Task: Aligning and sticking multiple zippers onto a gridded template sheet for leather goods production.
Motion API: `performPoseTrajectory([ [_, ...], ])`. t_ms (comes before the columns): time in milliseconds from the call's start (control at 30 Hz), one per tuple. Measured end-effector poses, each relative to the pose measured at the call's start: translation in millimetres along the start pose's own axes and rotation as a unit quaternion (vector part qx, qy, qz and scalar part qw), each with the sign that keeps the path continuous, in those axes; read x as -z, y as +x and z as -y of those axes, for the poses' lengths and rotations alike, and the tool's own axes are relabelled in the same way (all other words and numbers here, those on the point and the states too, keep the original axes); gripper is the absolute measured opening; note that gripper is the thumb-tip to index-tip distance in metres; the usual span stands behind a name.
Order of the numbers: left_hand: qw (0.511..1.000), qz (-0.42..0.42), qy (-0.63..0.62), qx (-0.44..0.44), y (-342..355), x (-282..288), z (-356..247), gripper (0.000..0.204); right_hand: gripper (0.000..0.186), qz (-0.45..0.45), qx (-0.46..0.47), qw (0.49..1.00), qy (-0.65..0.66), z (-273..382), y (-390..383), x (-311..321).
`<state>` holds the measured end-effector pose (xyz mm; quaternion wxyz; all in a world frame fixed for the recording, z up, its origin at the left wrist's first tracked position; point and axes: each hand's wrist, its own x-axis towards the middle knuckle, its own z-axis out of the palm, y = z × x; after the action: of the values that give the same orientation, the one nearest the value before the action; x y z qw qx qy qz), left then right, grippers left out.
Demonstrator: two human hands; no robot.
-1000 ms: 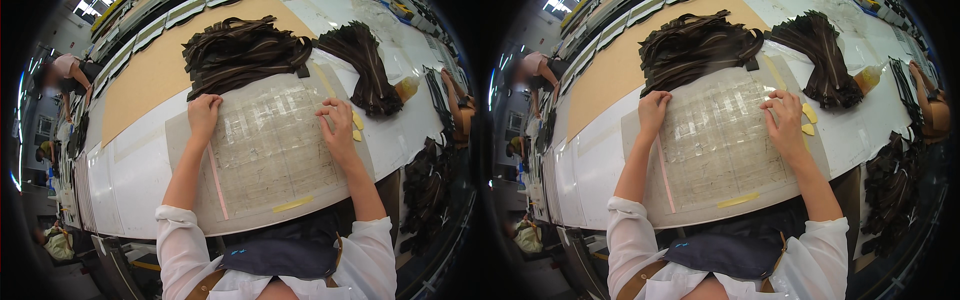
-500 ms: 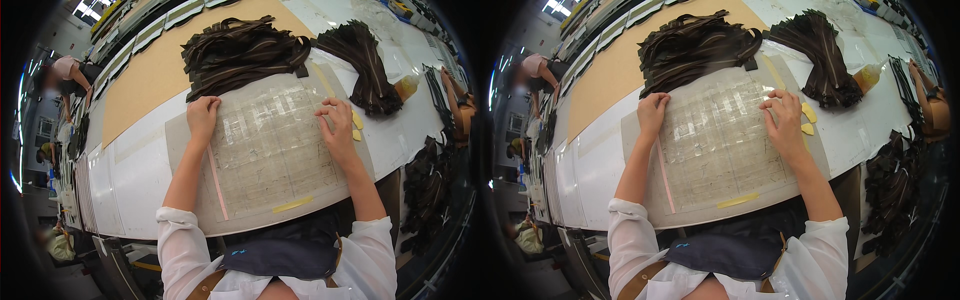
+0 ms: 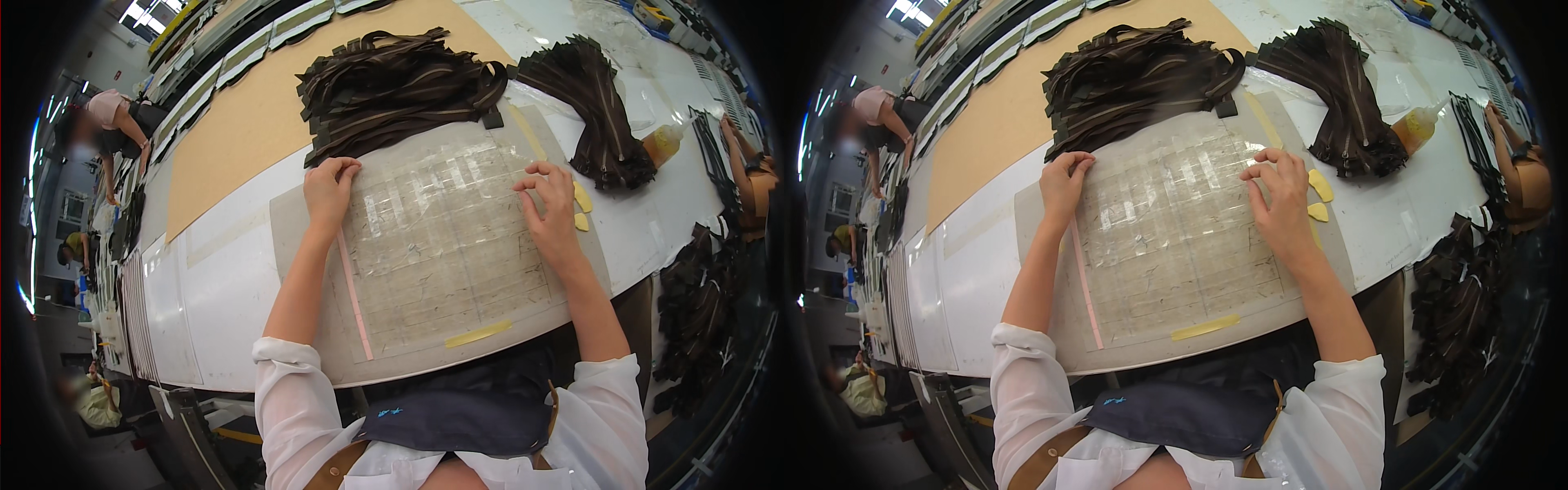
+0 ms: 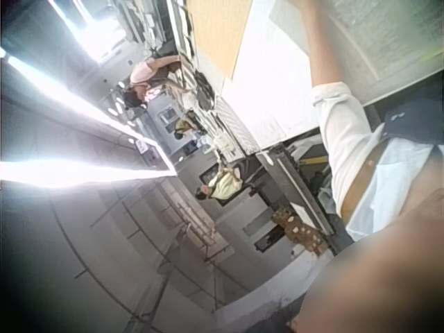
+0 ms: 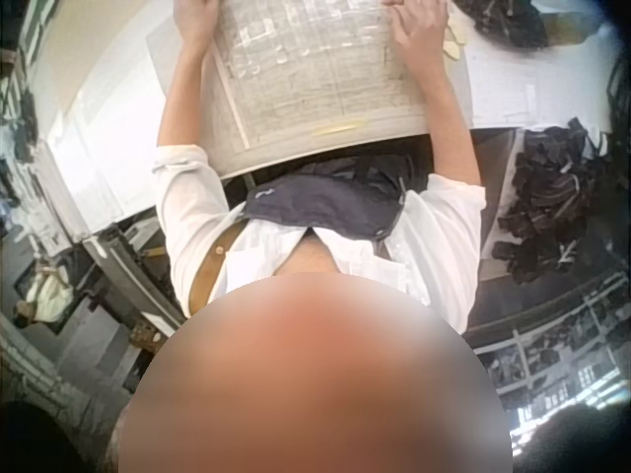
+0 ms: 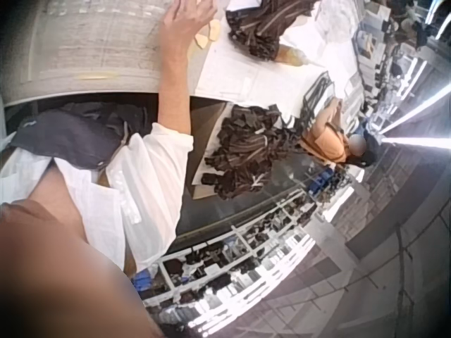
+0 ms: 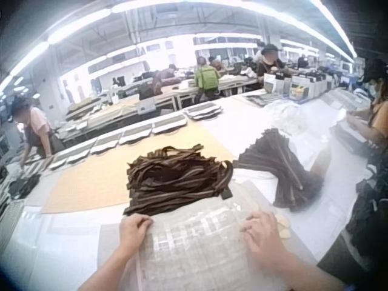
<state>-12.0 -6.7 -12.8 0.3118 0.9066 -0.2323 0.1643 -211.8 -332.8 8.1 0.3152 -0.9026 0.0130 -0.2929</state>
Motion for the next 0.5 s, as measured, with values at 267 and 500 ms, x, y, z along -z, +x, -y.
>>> performPoseTrajectory([
  [267,0.999,0.004,0.041,-0.035,2.0,0.3,-0.3,0.010,0.013,-0.002,0.002,1.000,-0.003,-0.1,-0.3,0.1],
  [500,0.997,0.022,0.047,-0.059,5.2,2.1,-4.9,0.012,0.013,0.007,-0.002,1.000,-0.002,2.3,0.2,1.1],
])
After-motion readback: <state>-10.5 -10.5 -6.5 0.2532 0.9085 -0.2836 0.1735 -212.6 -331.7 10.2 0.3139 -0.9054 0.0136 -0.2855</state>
